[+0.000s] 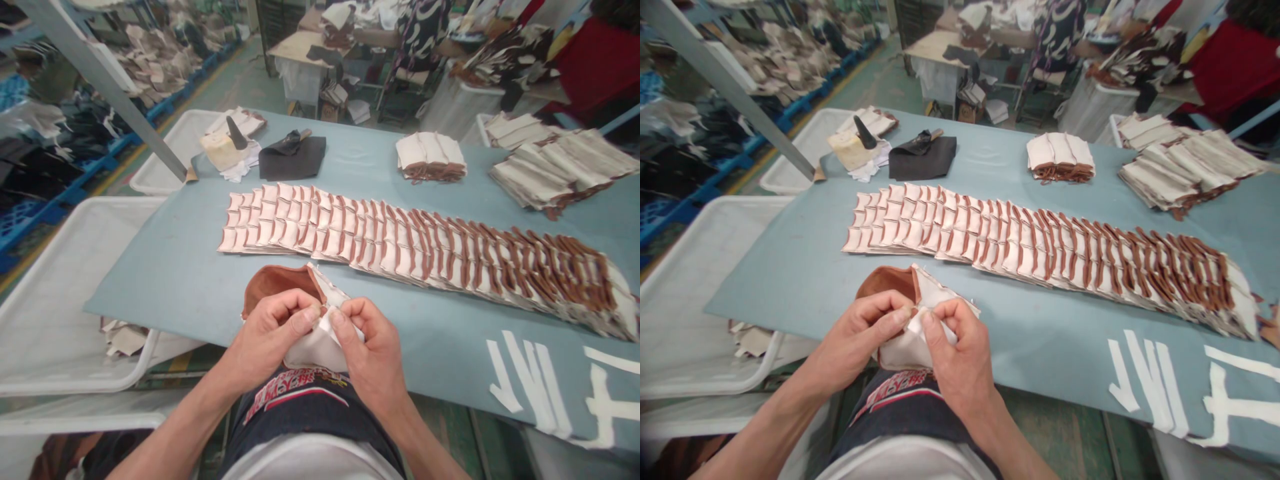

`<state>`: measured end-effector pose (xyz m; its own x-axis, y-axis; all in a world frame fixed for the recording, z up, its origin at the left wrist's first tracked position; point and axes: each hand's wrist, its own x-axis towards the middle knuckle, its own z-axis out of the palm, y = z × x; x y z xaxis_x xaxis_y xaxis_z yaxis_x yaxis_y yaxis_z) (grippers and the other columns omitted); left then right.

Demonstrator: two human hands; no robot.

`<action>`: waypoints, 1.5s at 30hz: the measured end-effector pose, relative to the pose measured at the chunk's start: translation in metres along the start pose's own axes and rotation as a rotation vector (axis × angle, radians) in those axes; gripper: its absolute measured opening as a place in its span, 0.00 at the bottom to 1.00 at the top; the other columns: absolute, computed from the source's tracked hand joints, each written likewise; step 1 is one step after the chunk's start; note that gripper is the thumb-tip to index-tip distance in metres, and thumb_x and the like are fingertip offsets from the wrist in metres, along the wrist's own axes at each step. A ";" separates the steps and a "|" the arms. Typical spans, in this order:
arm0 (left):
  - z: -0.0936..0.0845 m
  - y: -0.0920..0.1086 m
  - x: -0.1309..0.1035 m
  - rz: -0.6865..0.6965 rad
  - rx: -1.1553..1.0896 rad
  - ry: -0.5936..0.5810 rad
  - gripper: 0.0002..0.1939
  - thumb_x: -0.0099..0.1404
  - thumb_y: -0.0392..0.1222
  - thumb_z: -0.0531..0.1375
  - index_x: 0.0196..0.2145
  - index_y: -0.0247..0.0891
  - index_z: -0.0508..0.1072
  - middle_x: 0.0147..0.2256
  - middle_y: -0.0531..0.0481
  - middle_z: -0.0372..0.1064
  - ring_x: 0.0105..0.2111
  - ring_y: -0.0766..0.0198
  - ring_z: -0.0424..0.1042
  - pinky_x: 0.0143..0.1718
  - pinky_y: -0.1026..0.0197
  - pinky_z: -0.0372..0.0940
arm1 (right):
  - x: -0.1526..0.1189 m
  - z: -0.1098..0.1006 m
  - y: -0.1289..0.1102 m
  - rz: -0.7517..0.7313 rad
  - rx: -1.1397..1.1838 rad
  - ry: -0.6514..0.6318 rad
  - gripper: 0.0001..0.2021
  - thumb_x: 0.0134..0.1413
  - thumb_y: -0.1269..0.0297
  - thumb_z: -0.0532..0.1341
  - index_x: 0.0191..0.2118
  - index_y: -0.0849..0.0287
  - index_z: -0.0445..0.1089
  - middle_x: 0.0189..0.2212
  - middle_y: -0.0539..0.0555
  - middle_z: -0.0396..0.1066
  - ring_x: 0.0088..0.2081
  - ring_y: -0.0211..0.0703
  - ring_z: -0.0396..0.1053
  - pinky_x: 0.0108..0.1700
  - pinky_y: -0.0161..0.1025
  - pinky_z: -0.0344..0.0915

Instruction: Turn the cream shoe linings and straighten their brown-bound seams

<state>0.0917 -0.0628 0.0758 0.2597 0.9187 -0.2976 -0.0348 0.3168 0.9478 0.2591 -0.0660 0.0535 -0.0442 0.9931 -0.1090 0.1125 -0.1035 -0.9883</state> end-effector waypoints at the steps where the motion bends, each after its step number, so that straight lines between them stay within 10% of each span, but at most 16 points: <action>1: 0.000 0.000 0.000 -0.002 0.002 -0.001 0.18 0.70 0.52 0.61 0.31 0.34 0.68 0.26 0.57 0.61 0.25 0.71 0.55 0.25 0.69 0.53 | 0.001 0.000 0.000 -0.009 -0.006 -0.001 0.14 0.60 0.55 0.62 0.28 0.55 0.62 0.20 0.44 0.63 0.20 0.33 0.56 0.21 0.31 0.55; 15: -0.008 -0.007 0.005 0.100 0.043 -0.020 0.16 0.72 0.51 0.60 0.34 0.35 0.71 0.28 0.56 0.62 0.26 0.70 0.57 0.27 0.69 0.55 | 0.004 -0.005 -0.010 -0.406 -0.507 0.105 0.10 0.63 0.61 0.61 0.31 0.57 0.69 0.16 0.43 0.65 0.16 0.33 0.59 0.22 0.32 0.54; 29: -0.009 -0.026 0.008 0.018 -0.112 -0.002 0.20 0.68 0.57 0.63 0.32 0.35 0.68 0.26 0.56 0.60 0.24 0.71 0.55 0.24 0.69 0.53 | 0.015 -0.007 -0.020 -0.041 -0.309 -0.105 0.11 0.58 0.56 0.59 0.28 0.55 0.66 0.19 0.46 0.70 0.20 0.36 0.65 0.25 0.32 0.59; 45: -0.008 -0.025 0.008 0.026 -0.047 0.068 0.19 0.69 0.54 0.62 0.31 0.35 0.69 0.25 0.56 0.60 0.23 0.71 0.53 0.24 0.69 0.52 | 0.014 -0.002 -0.009 -0.268 -0.464 0.053 0.11 0.62 0.59 0.60 0.28 0.55 0.66 0.14 0.42 0.61 0.15 0.34 0.55 0.21 0.33 0.51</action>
<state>0.0872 -0.0612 0.0488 0.1917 0.9402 -0.2817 -0.0858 0.3020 0.9495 0.2594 -0.0507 0.0612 -0.0828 0.9840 0.1577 0.5316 0.1775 -0.8282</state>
